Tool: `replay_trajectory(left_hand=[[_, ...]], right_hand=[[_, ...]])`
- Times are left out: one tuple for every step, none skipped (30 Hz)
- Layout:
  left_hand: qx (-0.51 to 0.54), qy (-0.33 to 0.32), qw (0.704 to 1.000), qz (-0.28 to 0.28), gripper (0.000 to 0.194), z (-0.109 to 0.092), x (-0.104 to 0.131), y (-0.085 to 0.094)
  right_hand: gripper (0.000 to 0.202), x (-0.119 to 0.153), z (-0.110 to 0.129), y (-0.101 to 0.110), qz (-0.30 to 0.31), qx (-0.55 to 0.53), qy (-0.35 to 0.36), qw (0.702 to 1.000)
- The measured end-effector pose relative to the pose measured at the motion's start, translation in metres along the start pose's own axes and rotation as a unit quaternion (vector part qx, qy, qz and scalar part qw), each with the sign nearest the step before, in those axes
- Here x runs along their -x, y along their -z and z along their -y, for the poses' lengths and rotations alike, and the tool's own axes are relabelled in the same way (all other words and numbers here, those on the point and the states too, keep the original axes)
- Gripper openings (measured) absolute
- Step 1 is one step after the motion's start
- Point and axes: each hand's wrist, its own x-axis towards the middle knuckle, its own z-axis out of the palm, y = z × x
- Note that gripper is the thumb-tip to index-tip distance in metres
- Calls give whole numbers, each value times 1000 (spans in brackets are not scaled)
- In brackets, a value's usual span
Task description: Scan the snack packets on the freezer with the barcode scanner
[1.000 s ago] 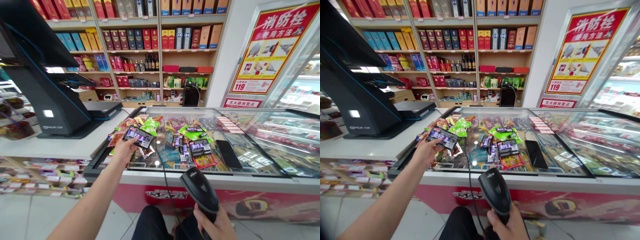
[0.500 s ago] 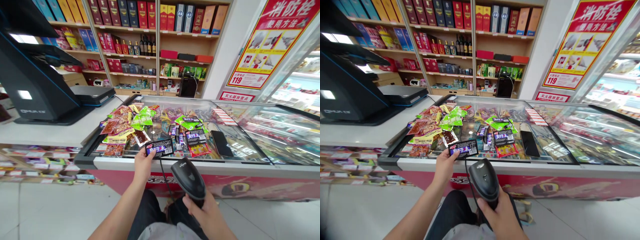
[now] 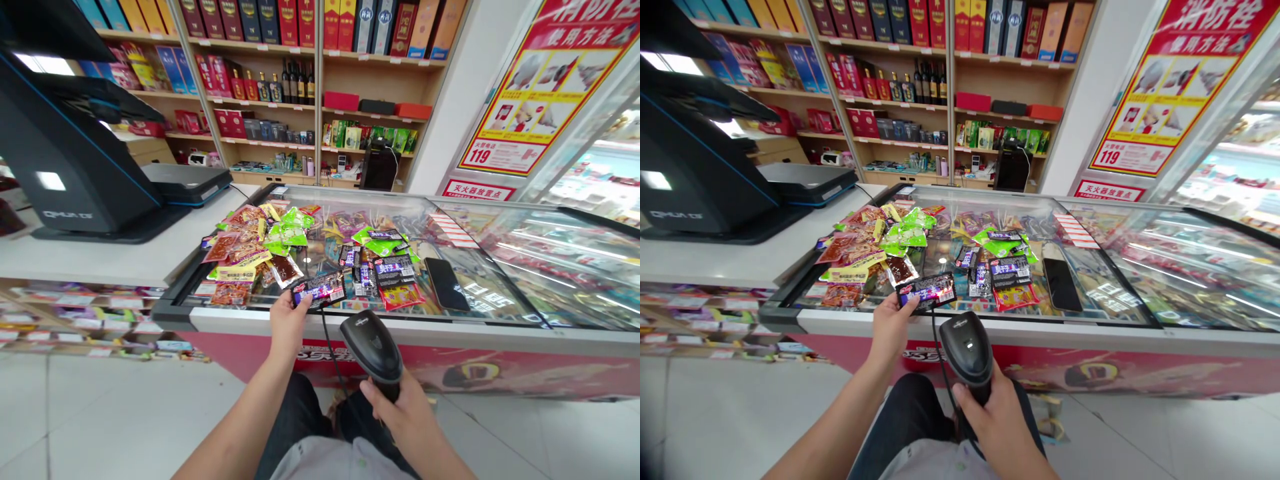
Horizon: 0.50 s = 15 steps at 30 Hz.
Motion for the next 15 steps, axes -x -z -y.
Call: replay_trajectory(left_hand=[[-1, -2, 1000, 0, 44, -1, 0, 0], [0, -2, 1000, -1, 44, -2, 0, -1], [1, -1, 1000, -2, 44, -3, 0, -1], [3, 1, 1000, -3, 44, -5, 0, -2], [6, 4, 1000, -3, 44, -6, 0, -3], [9, 7, 1000, -3, 43, -7, 1, -3], [12, 9, 1000, -3, 43, -7, 1, -4], [14, 10, 1000, -2, 43, -7, 2, -3], [13, 9, 1000, 0, 43, -7, 2, -3], [10, 6, 1000, 1, 42, -6, 2, -3], [5, 2, 1000, 2, 42, -5, 2, -2], [-1, -3, 1000, 4, 41, -5, 0, -2], [-5, -8, 1000, 7, 41, -5, -2, -2], [-7, -13, 1000, 11, 40, -7, -6, -4], [-7, -18, 1000, 17, 40, -9, -11, -6]], right_hand=[[35, 0, 0, 0, 5, 2, 1, 1000], [34, 0, 0, 0, 5, 1, 1, 1000], [34, 0, 1, 0, -4, -2, 3, 1000], [34, 0, 1, -1, -11, -7, 4, 1000], [34, 1, 1, -1, -17, -11, 3, 1000], [33, 1, 1, -2, -20, -15, 2, 1000], [33, 1, 1, -2, -20, -17, -1, 1000], [33, 1, 1, -2, -17, -19, -6, 1000], [33, 1, 1, -2, -14, -21, -11, 1000], [33, 1, 1, -1, -11, -24, -15, 1000], [33, 1, 1, -1, -9, -27, -18, 999], [33, 1, 0, -1, -8, -33, -17, 999], [33, 2, 0, 0, -7, -39, -15, 999], [33, 2, -1, 0, -7, -44, -11, 999], [34, 2, -2, 0, -7, -49, -7, 999]])
